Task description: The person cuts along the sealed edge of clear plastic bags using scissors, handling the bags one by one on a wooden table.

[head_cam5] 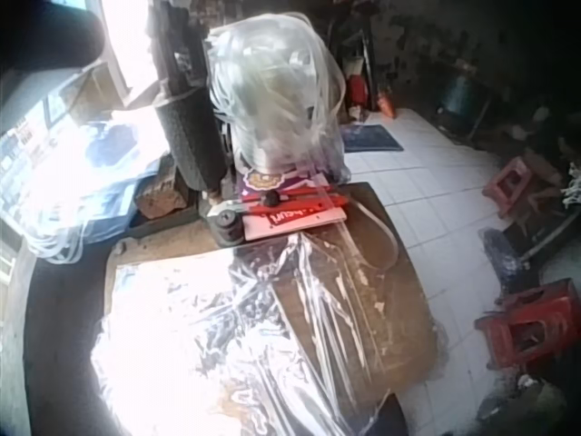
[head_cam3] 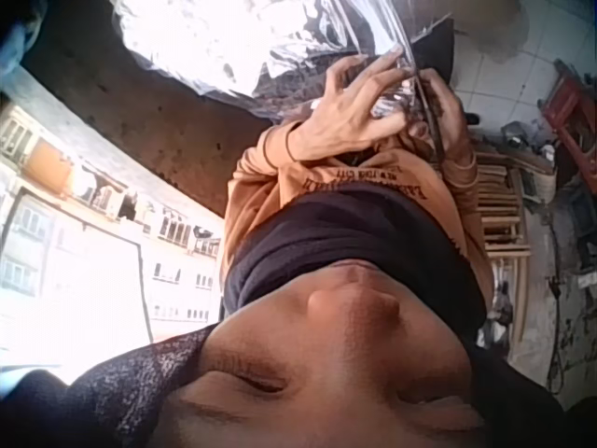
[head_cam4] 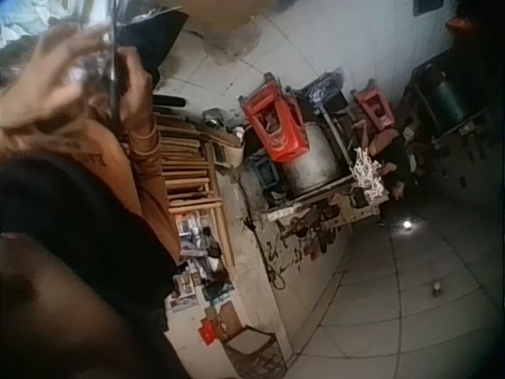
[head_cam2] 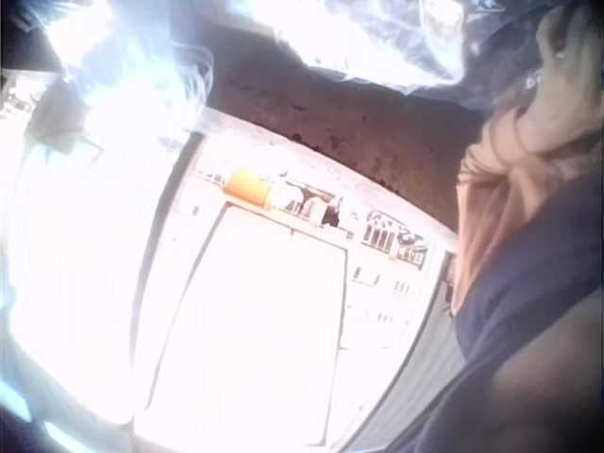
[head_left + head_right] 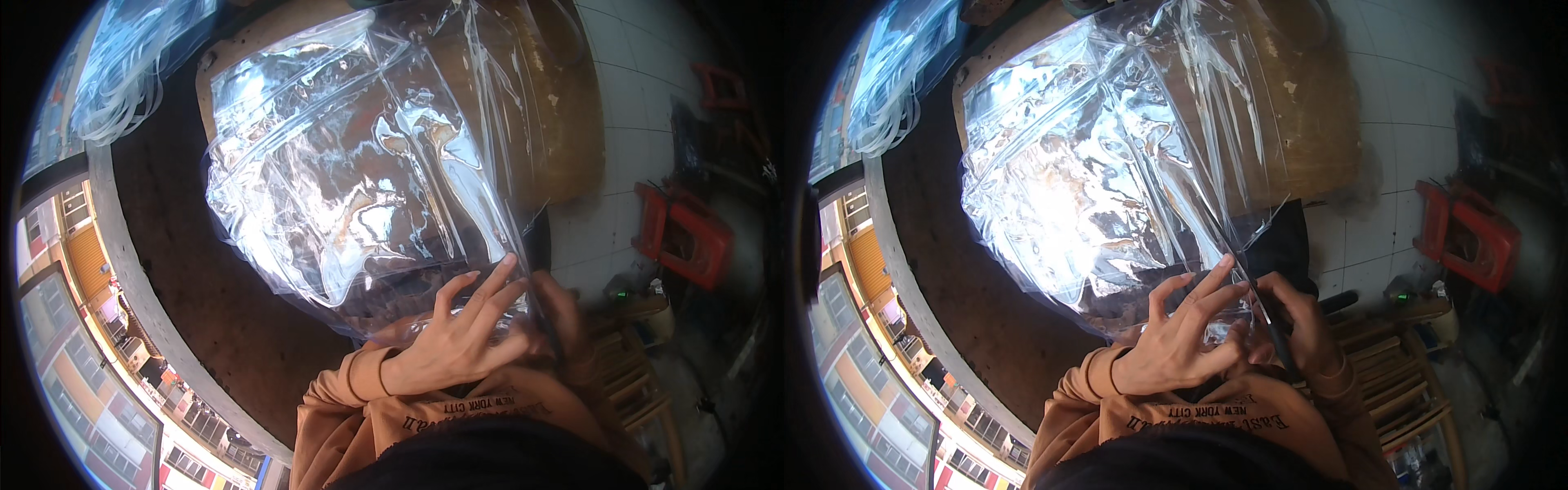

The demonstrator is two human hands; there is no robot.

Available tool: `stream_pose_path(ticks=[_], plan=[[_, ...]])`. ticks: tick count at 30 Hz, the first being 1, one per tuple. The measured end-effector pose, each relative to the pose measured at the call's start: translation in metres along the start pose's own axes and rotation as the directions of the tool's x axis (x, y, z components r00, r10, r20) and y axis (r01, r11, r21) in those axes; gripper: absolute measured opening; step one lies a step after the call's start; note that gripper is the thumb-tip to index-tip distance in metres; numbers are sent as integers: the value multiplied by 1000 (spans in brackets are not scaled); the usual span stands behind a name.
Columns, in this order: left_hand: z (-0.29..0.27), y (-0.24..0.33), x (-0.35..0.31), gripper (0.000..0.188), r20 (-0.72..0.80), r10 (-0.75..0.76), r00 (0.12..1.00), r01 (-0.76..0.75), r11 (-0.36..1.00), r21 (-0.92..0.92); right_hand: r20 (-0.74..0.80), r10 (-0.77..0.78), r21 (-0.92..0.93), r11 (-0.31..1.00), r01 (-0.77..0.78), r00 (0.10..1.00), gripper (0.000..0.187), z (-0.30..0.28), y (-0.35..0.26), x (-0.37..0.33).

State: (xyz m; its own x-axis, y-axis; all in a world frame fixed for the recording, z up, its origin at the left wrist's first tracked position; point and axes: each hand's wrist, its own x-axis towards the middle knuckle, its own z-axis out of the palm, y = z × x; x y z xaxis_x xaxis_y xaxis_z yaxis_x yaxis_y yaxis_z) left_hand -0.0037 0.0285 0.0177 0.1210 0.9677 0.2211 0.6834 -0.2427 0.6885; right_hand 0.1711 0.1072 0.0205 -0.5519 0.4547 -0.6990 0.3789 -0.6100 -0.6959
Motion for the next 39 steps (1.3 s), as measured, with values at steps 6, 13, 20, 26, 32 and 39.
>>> stream_pose_path(ticks=[6, 13, 20, 26, 32, 39], plan=[[-2, 2, 3, 16, 16, 11, 1000, -12, 999, 51, 3, -73, -83, 994, 73, 997, 63, 0, -3, 3], [-6, 5, 7, 12, 56, 33, 998, -42, 983, 178, 17, -278, -265, 925, 272, 960, 39, 0, 8, 6], [-7, 4, 10, 12, 98, 53, 994, -77, 963, 257, 1, -296, -229, 930, 289, 955, 33, 3, 4, 7], [-9, 5, 12, 12, 93, 48, 994, -71, 962, 264, -84, -183, -146, 975, 170, 980, 32, 8, 1, 4], [-7, 3, 10, 12, 83, 38, 996, -58, 964, 259, -44, -182, -154, 973, 173, 982, 32, 6, 4, 7], [-9, 1, 11, 11, 94, 28, 995, -50, 970, 239, -38, -219, -182, 961, 208, 975, 36, 4, 8, 6]])
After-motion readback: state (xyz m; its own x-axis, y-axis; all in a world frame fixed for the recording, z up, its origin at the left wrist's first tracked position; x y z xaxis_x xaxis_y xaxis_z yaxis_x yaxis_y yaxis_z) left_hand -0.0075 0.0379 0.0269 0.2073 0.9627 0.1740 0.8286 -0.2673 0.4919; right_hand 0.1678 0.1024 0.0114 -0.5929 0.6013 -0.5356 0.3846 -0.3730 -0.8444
